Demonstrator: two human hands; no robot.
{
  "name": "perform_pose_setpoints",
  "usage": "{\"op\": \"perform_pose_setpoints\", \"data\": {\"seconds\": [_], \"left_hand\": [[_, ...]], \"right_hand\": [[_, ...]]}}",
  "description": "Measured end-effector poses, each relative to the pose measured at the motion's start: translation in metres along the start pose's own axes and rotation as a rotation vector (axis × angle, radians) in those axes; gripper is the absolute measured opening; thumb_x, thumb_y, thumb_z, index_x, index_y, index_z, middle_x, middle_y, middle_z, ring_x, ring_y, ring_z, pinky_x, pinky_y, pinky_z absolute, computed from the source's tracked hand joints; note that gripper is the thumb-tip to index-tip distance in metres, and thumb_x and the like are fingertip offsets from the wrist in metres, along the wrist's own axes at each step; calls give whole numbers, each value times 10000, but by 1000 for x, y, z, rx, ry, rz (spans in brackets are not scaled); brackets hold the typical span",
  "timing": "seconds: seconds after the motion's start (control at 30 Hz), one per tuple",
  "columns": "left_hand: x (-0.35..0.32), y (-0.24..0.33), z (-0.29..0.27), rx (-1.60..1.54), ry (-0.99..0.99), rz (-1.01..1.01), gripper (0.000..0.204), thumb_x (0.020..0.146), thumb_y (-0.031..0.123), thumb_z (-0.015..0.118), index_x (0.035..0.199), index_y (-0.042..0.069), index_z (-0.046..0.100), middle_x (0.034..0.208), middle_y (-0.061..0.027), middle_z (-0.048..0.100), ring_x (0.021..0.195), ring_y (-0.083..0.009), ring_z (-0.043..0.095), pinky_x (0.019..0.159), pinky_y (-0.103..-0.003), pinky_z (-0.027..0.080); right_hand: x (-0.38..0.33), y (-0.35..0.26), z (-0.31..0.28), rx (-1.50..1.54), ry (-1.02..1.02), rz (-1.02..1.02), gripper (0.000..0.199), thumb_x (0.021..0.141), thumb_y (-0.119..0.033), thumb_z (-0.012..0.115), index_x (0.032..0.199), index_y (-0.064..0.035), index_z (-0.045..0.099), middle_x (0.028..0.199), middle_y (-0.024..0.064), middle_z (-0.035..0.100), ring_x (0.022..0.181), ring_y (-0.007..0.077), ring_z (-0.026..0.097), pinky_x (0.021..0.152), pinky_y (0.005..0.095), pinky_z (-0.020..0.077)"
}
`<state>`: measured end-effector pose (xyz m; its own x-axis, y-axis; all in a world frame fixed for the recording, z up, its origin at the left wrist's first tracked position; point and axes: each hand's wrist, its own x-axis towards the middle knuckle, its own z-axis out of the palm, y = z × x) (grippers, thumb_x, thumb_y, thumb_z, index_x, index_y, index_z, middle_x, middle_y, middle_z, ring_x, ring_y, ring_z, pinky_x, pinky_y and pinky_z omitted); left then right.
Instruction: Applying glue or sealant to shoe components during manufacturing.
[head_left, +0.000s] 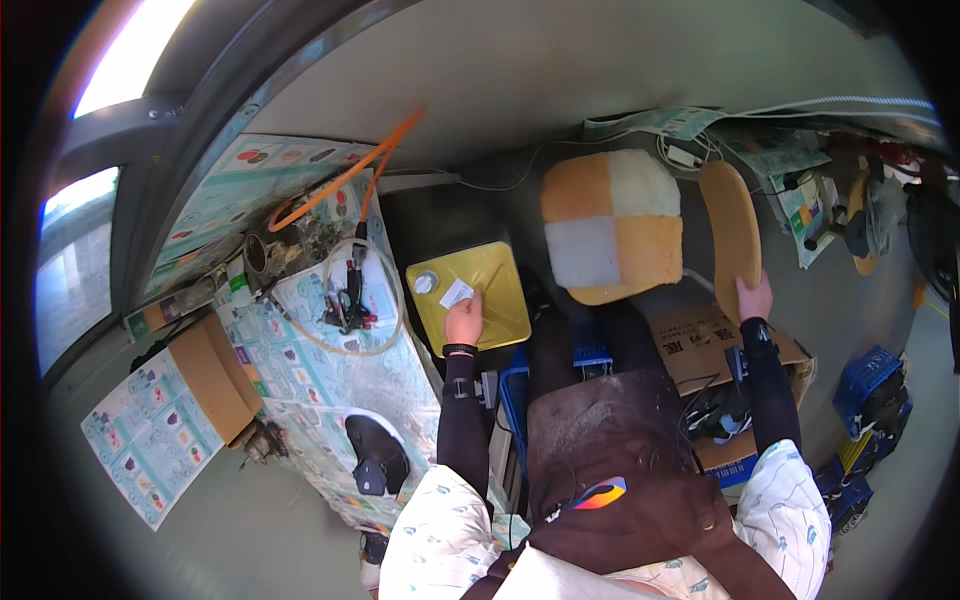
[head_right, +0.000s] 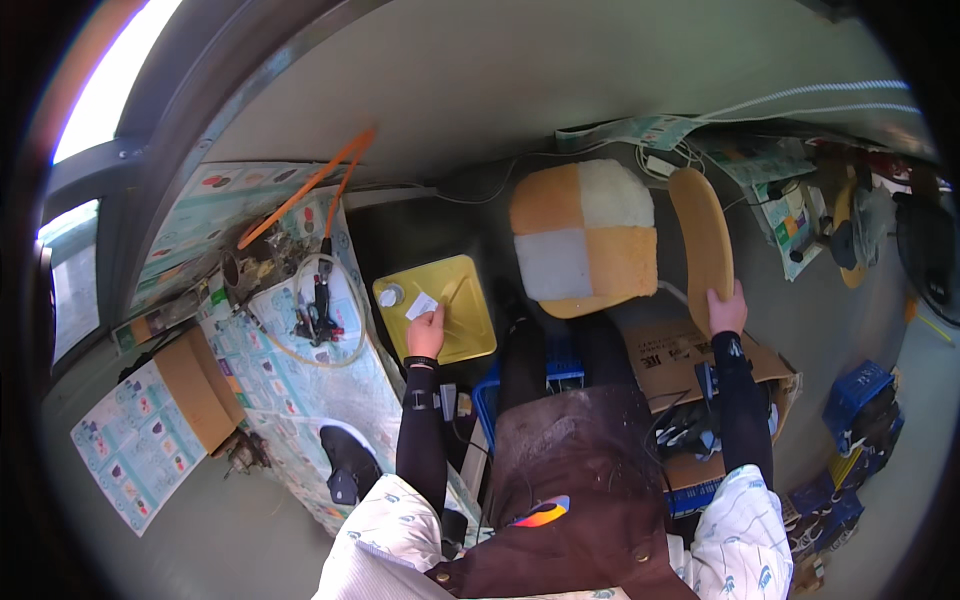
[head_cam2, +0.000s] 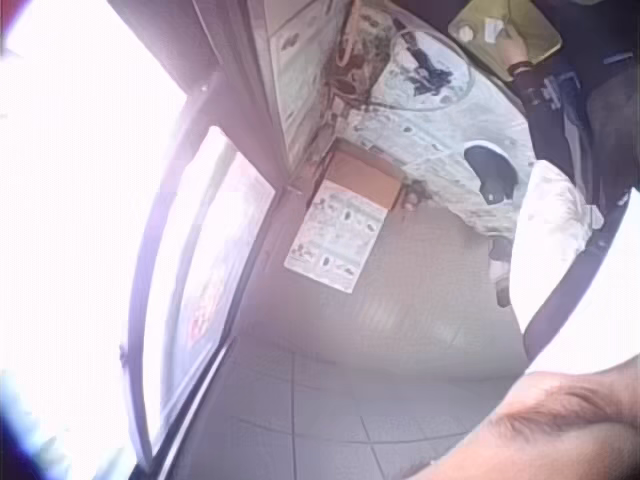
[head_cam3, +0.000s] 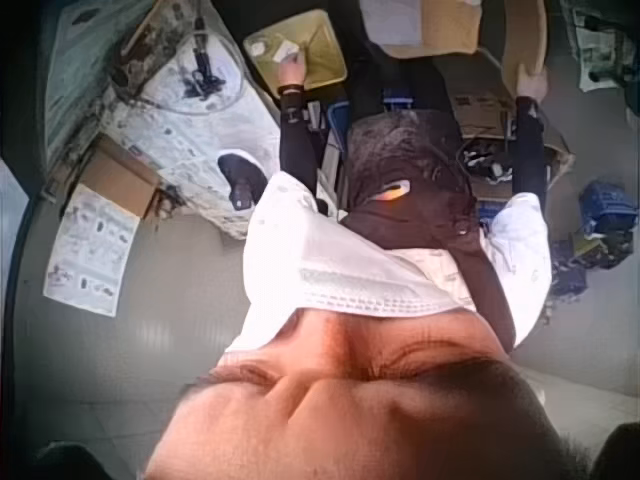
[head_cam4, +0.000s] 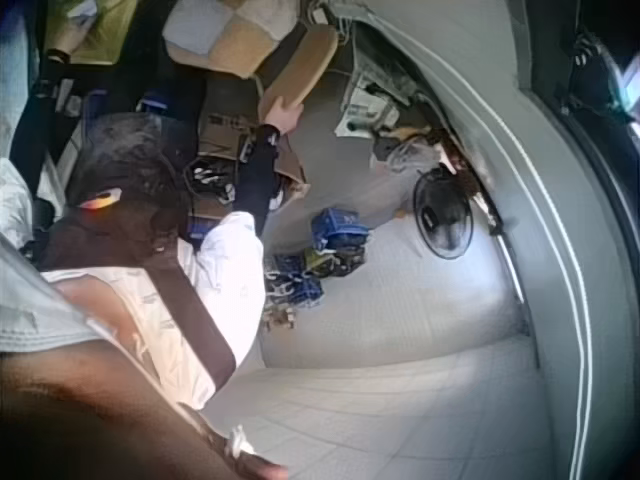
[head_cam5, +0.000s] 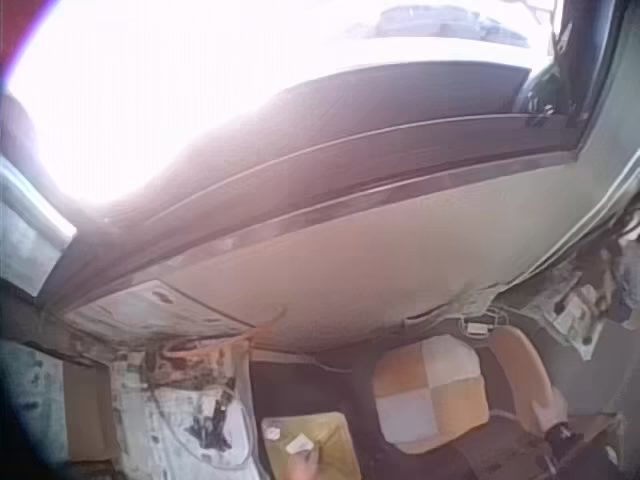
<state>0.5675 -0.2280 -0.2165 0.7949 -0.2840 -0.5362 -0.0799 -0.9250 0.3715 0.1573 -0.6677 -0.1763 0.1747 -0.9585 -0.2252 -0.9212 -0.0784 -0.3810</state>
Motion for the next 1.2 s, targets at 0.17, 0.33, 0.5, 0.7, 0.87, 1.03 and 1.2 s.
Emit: {"op": "perform_pose_setpoints", "data": {"seconds": [0.17, 0.33, 0.5, 0.7, 0.87, 1.03, 1.2], "left_hand": [[81, -77, 69, -59, -82, -73, 515, 969, 511, 544, 884, 37, 730, 884, -250, 689, 889, -468, 655, 784, -522, 510], [150, -144, 108, -193, -125, -90, 476, 965, 475, 565, 980, 30, 735, 952, -244, 701, 947, -447, 665, 803, -491, 515], [200, -169, 126, -235, -101, -68, 458, 959, 458, 580, 985, 32, 745, 957, -252, 695, 959, -436, 668, 803, -486, 515], [252, -215, 132, -234, -80, -75, 444, 961, 401, 631, 802, -7, 707, 785, -259, 653, 819, -412, 678, 719, -505, 479], [289, -213, 124, -88, -85, -60, 401, 967, 363, 624, 860, -13, 714, 878, -239, 689, 856, -388, 673, 770, -505, 504], [329, -197, 148, -16, -79, -83, 375, 963, 349, 618, 883, -8, 703, 898, -232, 683, 875, -388, 667, 774, -499, 506], [367, -181, 178, 43, -63, -100, 351, 959, 335, 612, 906, -3, 692, 918, -225, 678, 895, -389, 661, 778, -493, 508]], "right_hand": [[-1, 23, 6, -3, 5, -40, 424, 822, -224, 729, 1188, -32, 634, 1058, 206, 719, 1011, 397, 681, 878, 427, 526], [8, 33, 16, 32, -17, -27, 447, 823, -190, 744, 1197, 24, 625, 1045, 198, 729, 992, 336, 702, 886, 395, 526], [15, 40, 14, 71, -16, -3, 401, 806, -163, 761, 1107, 75, 646, 982, 191, 729, 907, 268, 702, 835, 369, 537], [13, 48, 16, 45, -4, 5, 395, 803, -182, 789, 1084, 61, 656, 975, 168, 734, 882, 245, 706, 819, 364, 550], [10, 46, 16, 89, -15, 24, 395, 785, -149, 796, 1076, 78, 655, 975, 170, 735, 882, 238, 707, 819, 360, 552], [13, 55, 17, 111, -15, 19, 366, 786, -124, 780, 1067, 72, 650, 973, 151, 732, 876, 230, 701, 811, 357, 553], [12, 39, 14, 140, 4, 24, 331, 785, -83, 750, 1061, 68, 646, 961, 141, 725, 863, 222, 690, 807, 355, 551]]}}
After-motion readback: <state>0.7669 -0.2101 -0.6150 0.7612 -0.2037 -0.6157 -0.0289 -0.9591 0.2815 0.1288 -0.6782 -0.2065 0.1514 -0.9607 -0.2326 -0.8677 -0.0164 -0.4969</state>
